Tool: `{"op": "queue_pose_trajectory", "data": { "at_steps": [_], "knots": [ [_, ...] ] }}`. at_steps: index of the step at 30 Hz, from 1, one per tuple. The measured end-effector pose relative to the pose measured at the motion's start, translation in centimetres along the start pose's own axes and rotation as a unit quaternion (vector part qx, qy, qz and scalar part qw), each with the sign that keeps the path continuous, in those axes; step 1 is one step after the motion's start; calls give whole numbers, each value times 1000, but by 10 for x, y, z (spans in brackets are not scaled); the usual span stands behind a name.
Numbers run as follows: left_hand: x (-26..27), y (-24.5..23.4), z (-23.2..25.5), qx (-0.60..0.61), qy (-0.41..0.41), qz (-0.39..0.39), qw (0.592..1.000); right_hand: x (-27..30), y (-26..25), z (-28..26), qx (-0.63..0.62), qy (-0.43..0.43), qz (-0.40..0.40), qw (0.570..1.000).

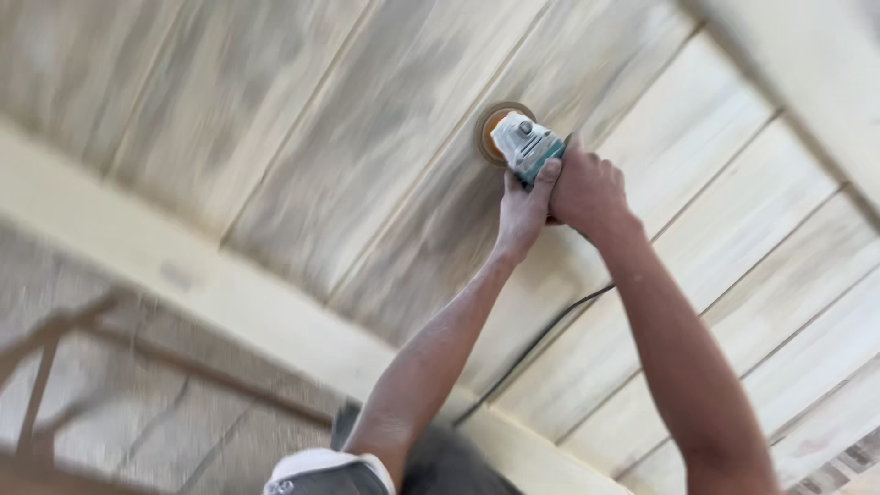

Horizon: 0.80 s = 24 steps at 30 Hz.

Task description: The person uses an orbital sander to smooth the surface of a large wooden panel. They move the sander systematically across the planks and frame, occasionally pausing to wipe away dust with their hand.

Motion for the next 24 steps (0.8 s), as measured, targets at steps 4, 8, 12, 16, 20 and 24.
{"op": "queue_pose_trajectory", "data": {
  "at_steps": [4,8,12,16,20,24],
  "knots": [
    [83,-109,-43,63,37,48,996,85,78,-80,64,-140,43,987],
    [179,-182,-102,103,6,83,991,173,140,-110,55,-193,5,980],
    [191,-182,-130,135,43,89,986,188,146,-108,90,-211,-6,973],
    [164,-143,-123,197,31,19,980,167,124,-82,81,-151,2,985],
    [109,-83,-84,177,34,-29,983,117,85,-48,53,-63,6,997],
    [61,-35,-38,2,-58,-7,998,83,43,-24,32,23,44,998]
  ]
}}
Point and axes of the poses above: each hand's wrist, its own x-axis away from the middle knuckle, its own y-axis out of the palm, z = x × y, the point moved 1 cm from there along -x, towards the middle knuckle, and after that the axes turned 10 degrees about x, right-handed, at the moved point
